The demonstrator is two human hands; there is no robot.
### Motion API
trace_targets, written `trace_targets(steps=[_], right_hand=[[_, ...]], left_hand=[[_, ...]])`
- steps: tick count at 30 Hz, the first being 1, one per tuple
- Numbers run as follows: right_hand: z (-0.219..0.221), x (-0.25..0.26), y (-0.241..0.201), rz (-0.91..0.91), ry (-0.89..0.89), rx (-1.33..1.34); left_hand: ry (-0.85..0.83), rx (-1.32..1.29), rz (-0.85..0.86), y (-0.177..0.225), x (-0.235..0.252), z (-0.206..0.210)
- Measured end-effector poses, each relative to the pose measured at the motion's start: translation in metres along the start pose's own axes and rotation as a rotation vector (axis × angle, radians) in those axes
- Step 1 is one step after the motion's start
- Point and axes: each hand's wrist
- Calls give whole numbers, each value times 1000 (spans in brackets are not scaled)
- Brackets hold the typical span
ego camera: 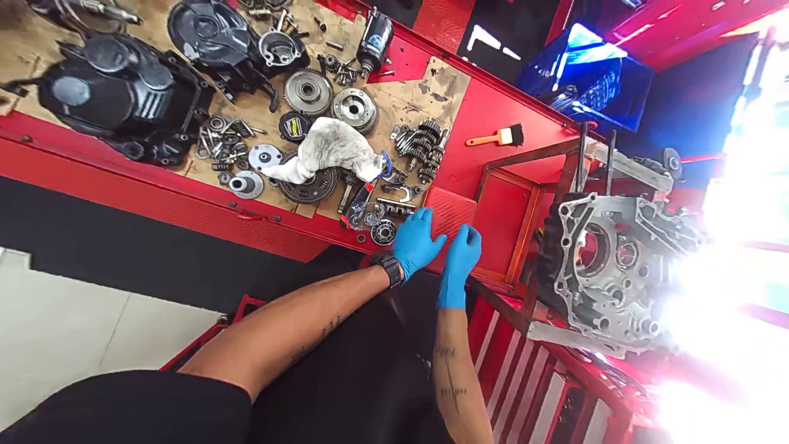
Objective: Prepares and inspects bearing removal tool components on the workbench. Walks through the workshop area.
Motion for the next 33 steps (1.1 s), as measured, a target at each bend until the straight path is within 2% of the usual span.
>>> trace_targets(steps=[3,5,7,9,11,16,24,29,33], right_hand=[[-34,-53,35,-1,-66,-11],[-45,-77,66,127,-52,25],[-45,-86,87,347,-54,173],[-40,-85,90,557,-73,391],[-36,-82,84,692,-94,548],[-36,-79,72,915,-71,832],[-35,-91,72,965,-42,1045],[-40,-92,71,902,9,1157],[-46,-102,73,782,51,1096]], left_hand=[[26,83,223,24,45,-12],[-13,179,335,40,76,-8],[-101,287,387,51,103,6],[-205,387,370,57,122,22],[-285,442,297,59,131,34],[-284,350,211,62,131,37],[-225,277,160,73,110,21],[-122,164,167,61,127,23],[-129,-1,116,64,129,7]])
Point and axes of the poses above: each hand's wrist, its own x-axis towards the middle knuckle, its own z-axis out of the palm, y = z × x, and after that the axes turned 11 degrees about y, right-handed
